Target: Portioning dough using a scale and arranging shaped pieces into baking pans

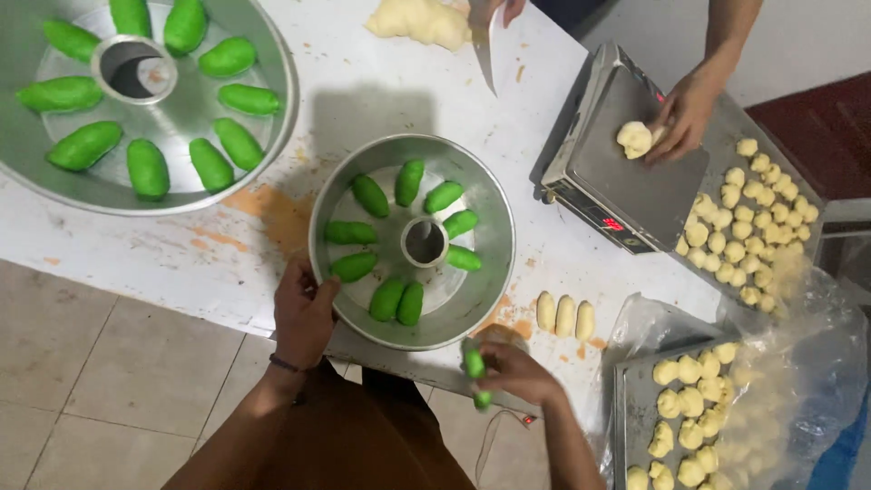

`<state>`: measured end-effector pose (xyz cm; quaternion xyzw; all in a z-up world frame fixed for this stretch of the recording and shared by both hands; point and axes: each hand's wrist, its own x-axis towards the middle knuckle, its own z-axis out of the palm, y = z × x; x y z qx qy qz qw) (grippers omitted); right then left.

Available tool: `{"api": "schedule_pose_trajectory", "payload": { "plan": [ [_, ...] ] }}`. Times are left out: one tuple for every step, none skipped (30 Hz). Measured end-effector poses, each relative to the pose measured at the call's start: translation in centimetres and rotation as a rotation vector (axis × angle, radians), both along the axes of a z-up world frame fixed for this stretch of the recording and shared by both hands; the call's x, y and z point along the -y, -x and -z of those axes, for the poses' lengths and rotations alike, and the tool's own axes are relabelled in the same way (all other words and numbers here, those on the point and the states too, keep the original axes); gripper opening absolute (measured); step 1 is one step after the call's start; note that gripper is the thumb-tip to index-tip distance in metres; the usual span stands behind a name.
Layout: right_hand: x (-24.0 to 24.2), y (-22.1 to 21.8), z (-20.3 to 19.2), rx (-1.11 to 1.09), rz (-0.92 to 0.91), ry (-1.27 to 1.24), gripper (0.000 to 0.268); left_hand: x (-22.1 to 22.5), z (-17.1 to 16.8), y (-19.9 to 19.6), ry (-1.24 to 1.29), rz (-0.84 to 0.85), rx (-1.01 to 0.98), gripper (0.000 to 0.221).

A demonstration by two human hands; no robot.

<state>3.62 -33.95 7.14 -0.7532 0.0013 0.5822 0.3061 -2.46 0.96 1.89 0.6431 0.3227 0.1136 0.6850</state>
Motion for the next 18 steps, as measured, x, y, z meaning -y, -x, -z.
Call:
{"api": "schedule_pose_trajectory", "payload": {
  "plan": [
    [-0.4,0.0,-1.1,0.003,-0.016,-0.002,0.034,-0.3,0.1,-0.1,-0.002,-0.016,0.003,0.016],
    [-0.8,0.1,-2.2,-0.019,0.155,-0.156,0.035,-0.7,0.2,-0.1,0.016,0.022,-0.048,0.014],
    [-1.3,0.1,-3.2,-0.056,0.314,-0.310,0.038,-1.1,0.2,0.2,0.032,0.048,-0.110,0.013],
    [-3.7,-0.9,-4.0,-0.068,0.289,-0.312,0.038,-1.2,0.1,0.1,0.029,0.021,-0.116,0.013],
    [-5.8,-0.9,-4.9,0.135,0.313,-0.256,0.034,-1.3,-0.1,0.2,0.014,0.036,-0.086,0.013],
    [-7.7,-0.9,-5.8,0.336,0.335,-0.196,0.030,-1.3,-0.2,0.2,-0.001,0.051,-0.055,0.015],
    [-9.1,-1.9,-4.9,0.335,0.340,-0.199,0.030,-1.5,-1.2,0.0,-0.006,0.055,-0.057,0.015],
    [-10.5,-2.9,-3.9,0.478,0.220,0.036,0.037,-1.7,-2.3,-0.1,0.065,0.046,-0.063,0.015],
    [-11.7,-3.8,-3.1,0.614,0.098,0.276,0.054,-1.7,-3.3,-0.3,0.139,0.041,-0.072,0.018],
    [-12.9,-4.0,-2.3,0.610,0.105,0.278,0.054,-1.6,-2.9,0.1,0.138,0.048,-0.075,0.018],
    [-14.3,-4.4,-1.6,0.590,-0.003,0.346,0.053,-1.6,-2.5,0.3,0.129,0.049,-0.090,0.019],
    [-15.7,-4.9,-0.9,0.569,-0.112,0.413,0.054,-1.6,-2.2,0.6,0.120,0.051,-0.104,0.020],
    [-14.7,-4.9,1.7,0.568,-0.116,0.413,0.054,-1.5,-2.0,0.7,0.122,0.047,-0.107,0.020],
    [-13.8,-4.9,4.2,0.594,-0.160,0.420,0.058,-1.4,-1.8,0.8,0.124,0.054,-0.087,0.021],
    [-13.0,-4.9,6.8,0.620,-0.204,0.425,0.062,-1.5,-1.6,1.0,0.126,0.059,-0.068,0.022],
    [-14.7,-4.0,3.5,0.618,-0.209,0.423,0.062,-1.5,-1.7,1.3,0.127,0.055,-0.071,0.022],
    [-16.4,-3.5,0.1,0.719,-0.256,0.408,0.066,-1.5,-1.8,1.3,0.150,0.050,-0.071,0.021],
    [-18.2,-2.9,-3.2,0.820,-0.302,0.392,0.070,-1.5,-1.9,1.3,0.173,0.045,-0.070,0.020]
  ]
}}
